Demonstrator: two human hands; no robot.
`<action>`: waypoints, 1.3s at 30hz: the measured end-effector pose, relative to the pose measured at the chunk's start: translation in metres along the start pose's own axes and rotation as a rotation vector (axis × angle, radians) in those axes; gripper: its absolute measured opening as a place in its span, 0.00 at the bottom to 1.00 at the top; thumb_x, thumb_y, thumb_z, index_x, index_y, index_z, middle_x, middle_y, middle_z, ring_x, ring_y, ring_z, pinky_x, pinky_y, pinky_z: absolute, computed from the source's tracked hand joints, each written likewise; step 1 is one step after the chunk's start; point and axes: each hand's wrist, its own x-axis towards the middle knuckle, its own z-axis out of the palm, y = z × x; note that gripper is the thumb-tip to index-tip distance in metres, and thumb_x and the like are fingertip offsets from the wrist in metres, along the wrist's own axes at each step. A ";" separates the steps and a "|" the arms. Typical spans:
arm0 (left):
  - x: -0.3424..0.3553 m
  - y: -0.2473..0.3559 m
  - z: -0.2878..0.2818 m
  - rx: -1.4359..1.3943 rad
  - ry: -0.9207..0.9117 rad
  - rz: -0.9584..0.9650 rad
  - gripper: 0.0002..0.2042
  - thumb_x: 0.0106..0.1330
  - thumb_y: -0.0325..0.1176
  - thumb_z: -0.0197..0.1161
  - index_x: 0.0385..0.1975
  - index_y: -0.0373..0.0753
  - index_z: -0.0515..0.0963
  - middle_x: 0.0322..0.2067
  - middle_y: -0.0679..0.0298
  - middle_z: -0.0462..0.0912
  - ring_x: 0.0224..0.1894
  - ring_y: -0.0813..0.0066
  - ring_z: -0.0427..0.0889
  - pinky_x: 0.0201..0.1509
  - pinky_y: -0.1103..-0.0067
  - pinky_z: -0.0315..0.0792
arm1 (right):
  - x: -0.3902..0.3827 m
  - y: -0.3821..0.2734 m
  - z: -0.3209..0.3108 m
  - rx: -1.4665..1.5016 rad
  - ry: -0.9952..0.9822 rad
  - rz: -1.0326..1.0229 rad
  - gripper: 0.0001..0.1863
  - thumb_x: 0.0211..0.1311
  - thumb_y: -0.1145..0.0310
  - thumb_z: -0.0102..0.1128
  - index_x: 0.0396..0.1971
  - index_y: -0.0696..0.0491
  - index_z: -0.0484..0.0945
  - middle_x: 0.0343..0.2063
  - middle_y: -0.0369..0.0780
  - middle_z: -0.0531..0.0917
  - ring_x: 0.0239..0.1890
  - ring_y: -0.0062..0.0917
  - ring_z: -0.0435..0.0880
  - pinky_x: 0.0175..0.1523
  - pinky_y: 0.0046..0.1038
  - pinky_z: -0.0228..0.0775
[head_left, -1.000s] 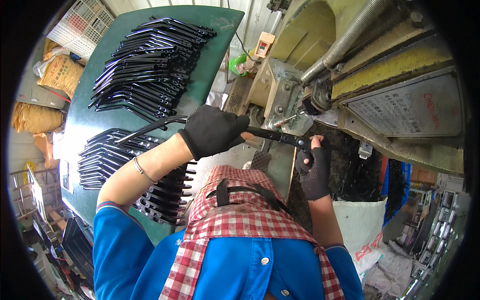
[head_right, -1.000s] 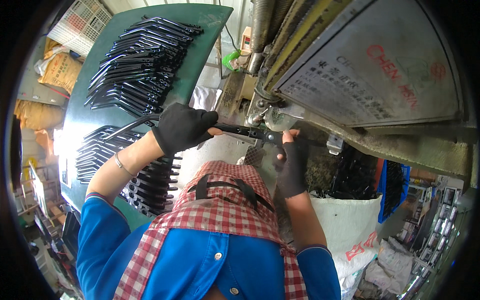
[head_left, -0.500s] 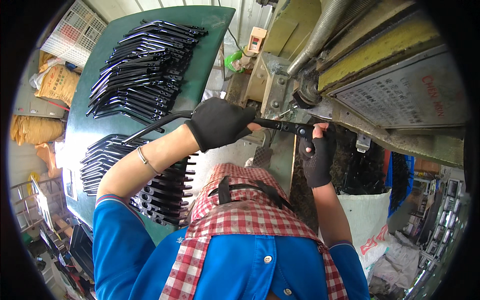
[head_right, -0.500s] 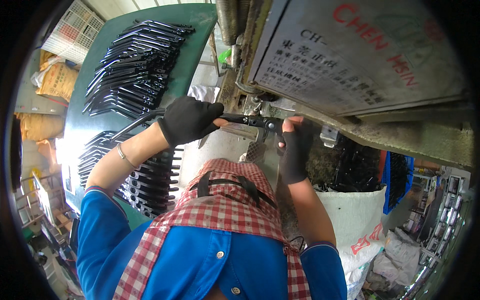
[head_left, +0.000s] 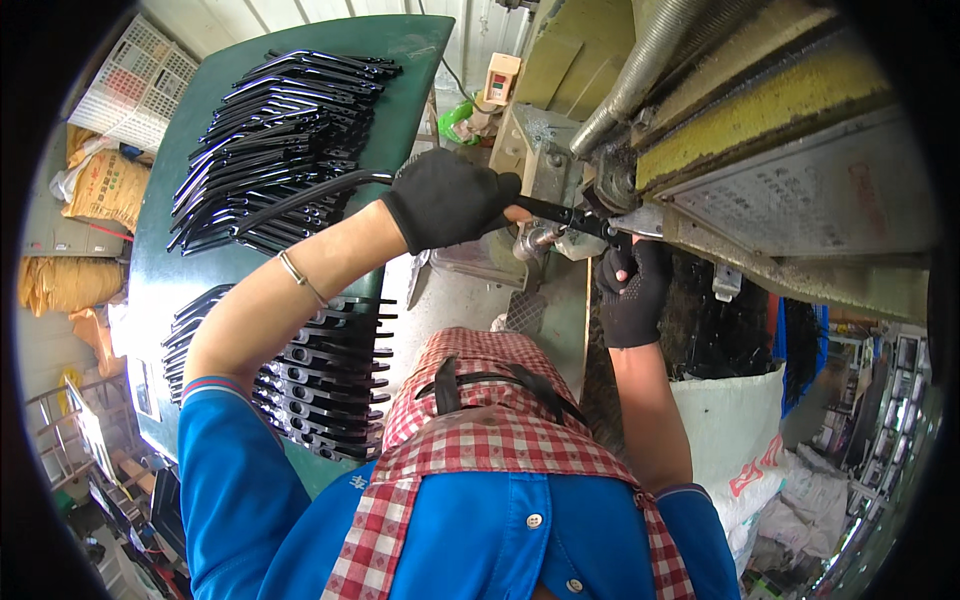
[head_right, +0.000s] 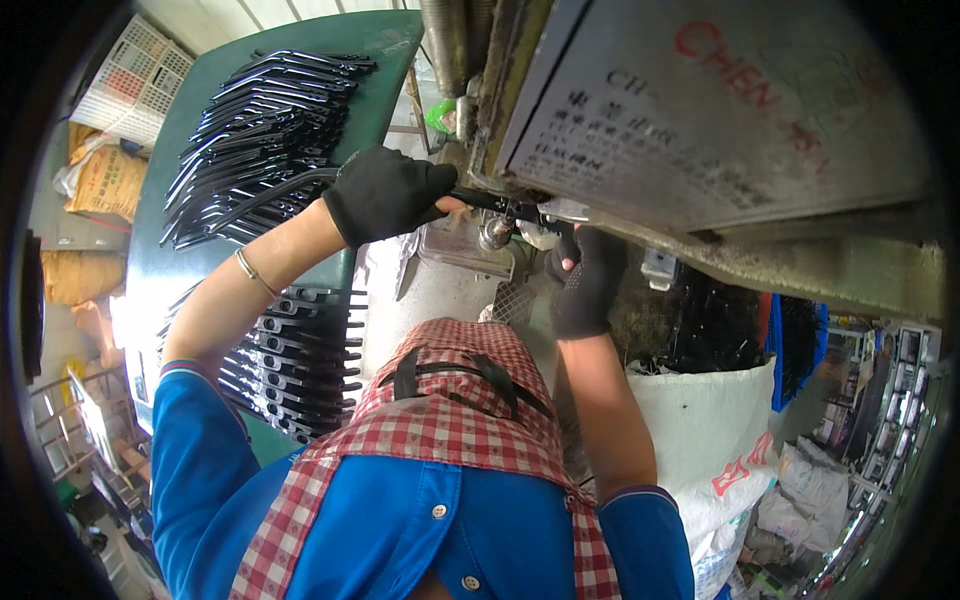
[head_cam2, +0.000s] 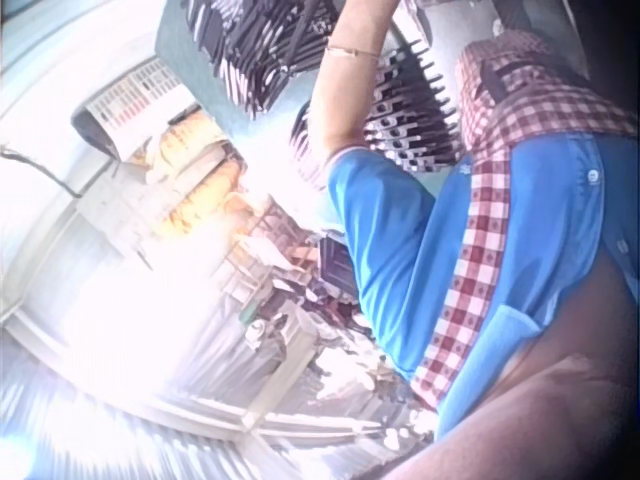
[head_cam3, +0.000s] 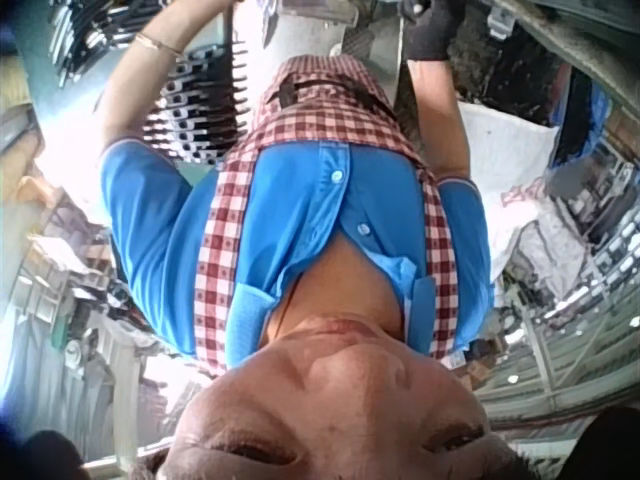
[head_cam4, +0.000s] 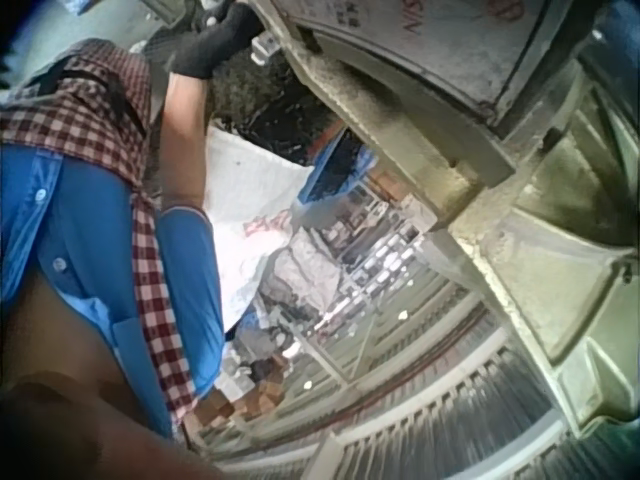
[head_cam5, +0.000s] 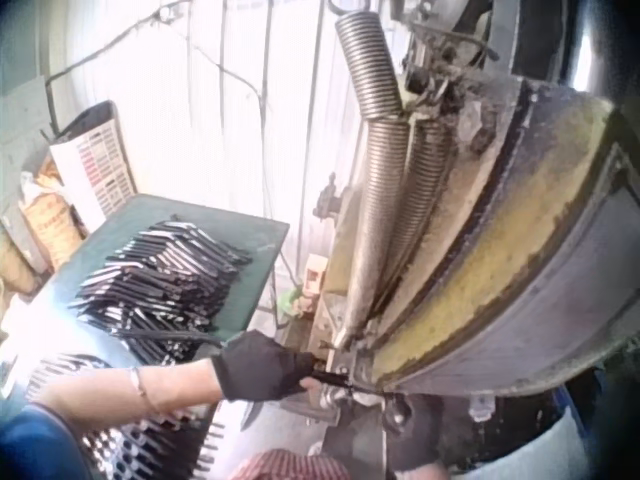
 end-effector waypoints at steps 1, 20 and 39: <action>0.002 0.000 -0.002 -0.014 -0.009 0.003 0.16 0.67 0.52 0.55 0.31 0.45 0.76 0.15 0.58 0.76 0.18 0.53 0.78 0.22 0.64 0.69 | 0.002 0.002 -0.003 -0.008 0.009 0.010 0.11 0.60 0.68 0.53 0.20 0.48 0.65 0.12 0.30 0.61 0.11 0.14 0.55 0.18 0.21 0.43; 0.004 -0.003 0.026 -0.049 -0.295 -0.038 0.20 0.68 0.55 0.51 0.34 0.43 0.77 0.26 0.53 0.81 0.31 0.50 0.82 0.36 0.60 0.75 | 0.028 0.034 -0.021 -0.008 0.107 0.123 0.12 0.70 0.56 0.48 0.33 0.47 0.74 0.08 0.28 0.59 0.08 0.14 0.51 0.17 0.21 0.41; -0.009 -0.020 0.018 -0.093 -0.085 -0.079 0.10 0.61 0.45 0.61 0.33 0.47 0.78 0.27 0.61 0.82 0.32 0.57 0.83 0.33 0.62 0.74 | 0.139 0.095 -0.115 -1.898 -0.237 -0.313 0.17 0.61 0.53 0.55 0.39 0.49 0.81 0.37 0.45 0.84 0.47 0.39 0.81 0.51 0.38 0.71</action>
